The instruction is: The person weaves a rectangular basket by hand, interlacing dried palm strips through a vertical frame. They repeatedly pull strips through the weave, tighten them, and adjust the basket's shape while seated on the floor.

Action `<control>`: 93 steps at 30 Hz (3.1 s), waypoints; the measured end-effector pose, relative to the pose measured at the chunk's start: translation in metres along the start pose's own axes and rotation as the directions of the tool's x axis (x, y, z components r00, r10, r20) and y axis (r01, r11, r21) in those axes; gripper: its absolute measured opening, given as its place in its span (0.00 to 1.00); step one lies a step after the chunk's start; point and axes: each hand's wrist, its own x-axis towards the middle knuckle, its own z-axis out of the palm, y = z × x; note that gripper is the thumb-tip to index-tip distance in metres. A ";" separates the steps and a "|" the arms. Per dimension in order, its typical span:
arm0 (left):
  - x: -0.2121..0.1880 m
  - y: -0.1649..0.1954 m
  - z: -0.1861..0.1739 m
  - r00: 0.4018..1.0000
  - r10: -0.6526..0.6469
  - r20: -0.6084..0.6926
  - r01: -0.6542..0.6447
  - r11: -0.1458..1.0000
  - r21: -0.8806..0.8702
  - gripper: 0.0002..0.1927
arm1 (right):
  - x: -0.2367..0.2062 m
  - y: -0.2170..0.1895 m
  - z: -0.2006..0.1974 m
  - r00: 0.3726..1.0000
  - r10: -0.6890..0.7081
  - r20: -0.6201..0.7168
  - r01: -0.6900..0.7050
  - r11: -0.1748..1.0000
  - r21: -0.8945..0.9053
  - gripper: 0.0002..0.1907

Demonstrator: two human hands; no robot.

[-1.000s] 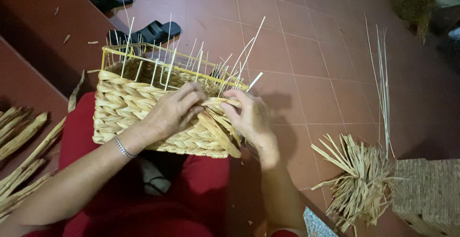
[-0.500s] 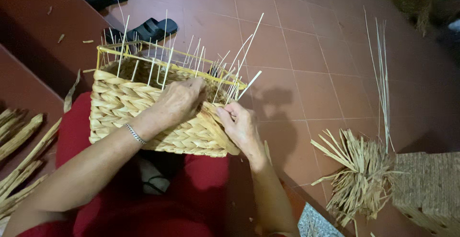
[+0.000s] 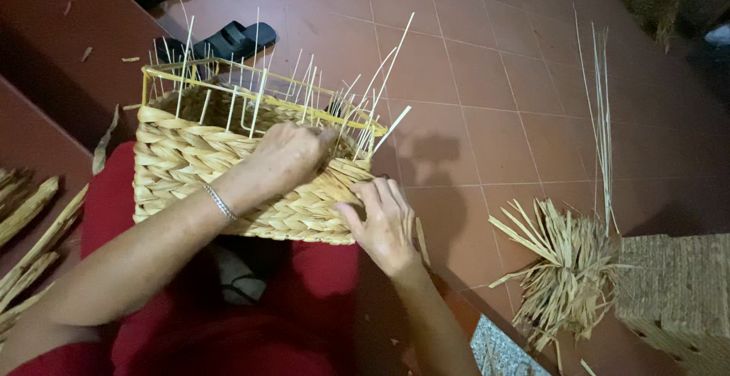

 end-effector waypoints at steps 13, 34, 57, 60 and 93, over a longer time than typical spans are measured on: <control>-0.013 -0.001 -0.034 0.956 0.004 0.294 0.139 0.876 -0.462 0.24 | 0.027 0.016 -0.015 0.991 -0.116 -0.062 0.113 0.992 -0.051 0.11; -0.029 0.012 0.003 0.892 0.253 -0.374 -0.311 0.945 -0.103 0.11 | 0.049 0.064 0.019 0.998 0.013 -0.057 -0.011 1.000 0.027 0.17; 0.008 0.031 0.003 0.986 0.021 -0.164 -0.024 1.000 -0.015 0.09 | 0.003 0.038 0.013 0.991 0.006 -0.133 0.001 0.999 0.053 0.17; 0.021 0.032 0.004 0.998 -0.028 -0.047 0.028 1.000 -0.002 0.09 | -0.006 0.035 0.015 0.994 -0.046 -0.094 0.054 0.995 0.088 0.22; 0.024 0.047 0.003 0.958 -0.112 0.263 0.123 0.992 -0.026 0.15 | 0.066 0.082 -0.020 0.849 0.112 0.516 -0.231 0.958 0.172 0.11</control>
